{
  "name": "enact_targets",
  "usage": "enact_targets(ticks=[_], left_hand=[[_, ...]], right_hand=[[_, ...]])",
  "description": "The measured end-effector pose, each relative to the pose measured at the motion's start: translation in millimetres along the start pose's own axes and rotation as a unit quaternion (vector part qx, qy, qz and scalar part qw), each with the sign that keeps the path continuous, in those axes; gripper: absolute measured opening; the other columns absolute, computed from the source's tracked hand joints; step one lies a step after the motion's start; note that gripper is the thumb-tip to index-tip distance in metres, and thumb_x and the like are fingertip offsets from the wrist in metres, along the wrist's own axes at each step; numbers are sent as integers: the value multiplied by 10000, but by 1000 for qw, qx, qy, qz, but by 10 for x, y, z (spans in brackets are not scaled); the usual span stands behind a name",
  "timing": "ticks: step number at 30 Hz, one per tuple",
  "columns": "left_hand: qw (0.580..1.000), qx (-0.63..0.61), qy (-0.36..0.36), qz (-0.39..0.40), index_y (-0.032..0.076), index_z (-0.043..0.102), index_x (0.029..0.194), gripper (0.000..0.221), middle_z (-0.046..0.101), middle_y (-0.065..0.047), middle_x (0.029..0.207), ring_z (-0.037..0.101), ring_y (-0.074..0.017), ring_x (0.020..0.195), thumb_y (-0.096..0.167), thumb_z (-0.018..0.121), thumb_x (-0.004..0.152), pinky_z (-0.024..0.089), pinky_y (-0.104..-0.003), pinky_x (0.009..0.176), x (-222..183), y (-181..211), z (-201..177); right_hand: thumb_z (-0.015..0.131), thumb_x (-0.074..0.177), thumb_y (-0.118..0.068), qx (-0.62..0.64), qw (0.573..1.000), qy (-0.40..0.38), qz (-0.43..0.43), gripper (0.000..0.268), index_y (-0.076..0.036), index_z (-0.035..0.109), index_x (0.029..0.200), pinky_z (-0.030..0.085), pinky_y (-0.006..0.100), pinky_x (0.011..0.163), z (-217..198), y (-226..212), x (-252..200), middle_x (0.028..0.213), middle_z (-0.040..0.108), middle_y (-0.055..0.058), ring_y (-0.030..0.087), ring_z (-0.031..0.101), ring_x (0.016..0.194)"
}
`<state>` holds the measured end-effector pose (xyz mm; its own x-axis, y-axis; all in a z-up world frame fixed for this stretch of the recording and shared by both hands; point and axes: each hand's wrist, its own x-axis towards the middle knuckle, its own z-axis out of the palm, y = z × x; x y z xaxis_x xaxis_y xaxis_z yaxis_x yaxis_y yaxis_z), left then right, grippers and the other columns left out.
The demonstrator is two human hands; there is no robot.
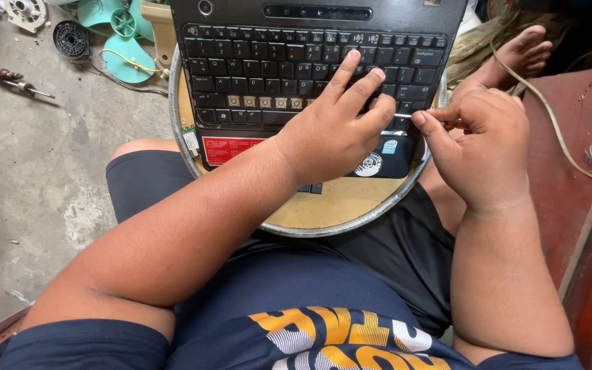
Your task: Repairing a laptop keyboard by prying off keys, cleaning the area with a brush, and reassembling components.
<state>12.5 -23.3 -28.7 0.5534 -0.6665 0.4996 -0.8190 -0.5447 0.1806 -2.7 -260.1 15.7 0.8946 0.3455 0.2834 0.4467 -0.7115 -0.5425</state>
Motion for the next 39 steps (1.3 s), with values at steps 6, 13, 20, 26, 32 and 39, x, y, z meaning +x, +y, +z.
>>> enact_targets(ticks=[6,13,20,26,32,39], left_hand=[[999,-11,31,-13,-66,678,1146,198,586,-174,1225,540,-383,1266,12,707,967,287,-583,1237,35,9,-44],[984,25,160,-72,27,773,1048,114,662,-74,1189,594,-275,1156,127,743,1002,390,-477,1163,29,148,-257],[981,58,185,-4,91,764,1003,48,639,-12,1142,581,-185,884,114,777,963,458,-411,1009,-243,451,-291],[957,17,286,53,52,668,862,170,672,-81,977,539,-265,721,73,561,992,576,-482,796,-510,580,-257],[963,-6,267,19,63,702,929,143,675,-102,1042,575,-314,784,146,627,1017,532,-470,789,-780,516,-403],[954,6,260,-150,148,778,1000,95,708,-32,1082,649,-259,890,217,716,981,496,-427,841,-1195,186,-782]], right_hand=[[905,934,38,-17,999,-10,25,169,70,745,890,398,359,633,-80,-34,26,758,613,120,252,505,678],[730,1047,-61,151,948,-51,276,95,33,717,1052,420,241,701,-119,-170,-182,862,599,53,127,499,754],[607,1034,-137,503,754,-108,409,198,25,708,1085,330,154,485,121,-345,-462,658,530,6,61,439,565],[704,972,-107,557,713,-91,416,76,-35,682,964,364,190,472,317,-636,-594,621,598,40,68,544,504],[655,1013,-103,423,818,-127,369,118,12,639,1035,314,201,469,586,-643,-712,581,438,-5,72,468,517],[739,972,-284,73,928,-123,346,143,-152,776,1011,472,263,634,823,-702,-848,729,692,2,160,636,678]])
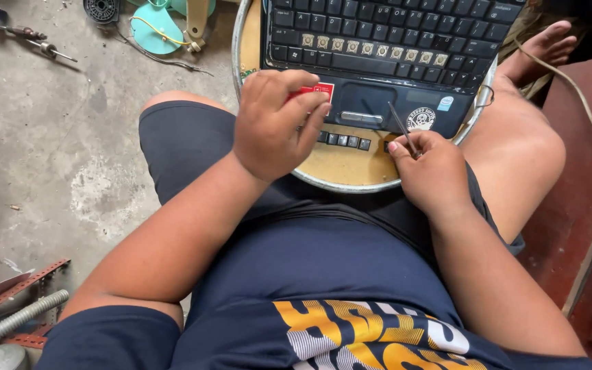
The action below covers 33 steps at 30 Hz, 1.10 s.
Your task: Repairing a laptop keyboard by prying off keys, cleaning the area with a brush, and reassembling components.
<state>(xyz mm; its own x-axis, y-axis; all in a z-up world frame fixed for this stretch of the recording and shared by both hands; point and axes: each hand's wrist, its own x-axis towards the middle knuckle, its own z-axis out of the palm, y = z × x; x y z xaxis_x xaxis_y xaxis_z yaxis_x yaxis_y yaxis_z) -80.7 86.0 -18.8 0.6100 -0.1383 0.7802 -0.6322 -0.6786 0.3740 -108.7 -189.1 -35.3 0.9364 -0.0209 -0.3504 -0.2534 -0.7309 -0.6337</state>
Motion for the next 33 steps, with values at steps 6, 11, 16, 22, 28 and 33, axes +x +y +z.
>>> enact_targets(ticks=[6,11,16,22,28,33], left_hand=[[999,-2,-33,-38,127,786,963,40,701,-45,1073,649,-246,955,162,768,955,490,-420,869,-86,46,-141],[997,-4,-53,-49,150,792,956,28,706,-40,1090,647,-232,1000,171,785,938,475,-422,929,-124,51,-68],[995,13,-86,-50,152,782,952,44,684,-39,1122,616,-251,1083,185,764,974,420,-498,1040,2,91,-20],[988,20,-144,-49,80,760,1001,55,629,-72,1212,536,-267,1140,118,768,961,325,-473,1158,120,123,-19],[986,35,-153,-51,41,732,1072,172,611,-111,1247,527,-300,1174,57,767,904,398,-478,1114,143,82,42],[979,62,-187,-51,43,729,1136,211,605,-111,1296,496,-299,1237,102,756,936,352,-482,1159,88,90,69]], right_hand=[[755,958,-346,-44,998,32,-25,148,-205,797,978,502,275,644,155,28,-1,692,666,-17,179,645,701],[721,974,-339,-84,996,28,-4,196,-154,785,964,556,343,729,174,-108,-8,704,689,42,268,708,784],[735,952,-335,-107,993,40,13,206,-134,780,953,565,364,728,186,-193,-16,699,691,43,294,720,798],[734,947,-266,-96,994,-7,42,253,-14,743,935,518,327,581,43,-501,-58,788,732,76,193,648,623],[809,883,-196,-64,998,-8,-12,263,-84,755,1115,507,286,571,27,-429,-103,774,675,30,151,618,625],[792,883,-202,-83,996,-4,-18,243,-80,775,1092,525,290,608,58,-401,-90,870,777,20,152,686,673]])
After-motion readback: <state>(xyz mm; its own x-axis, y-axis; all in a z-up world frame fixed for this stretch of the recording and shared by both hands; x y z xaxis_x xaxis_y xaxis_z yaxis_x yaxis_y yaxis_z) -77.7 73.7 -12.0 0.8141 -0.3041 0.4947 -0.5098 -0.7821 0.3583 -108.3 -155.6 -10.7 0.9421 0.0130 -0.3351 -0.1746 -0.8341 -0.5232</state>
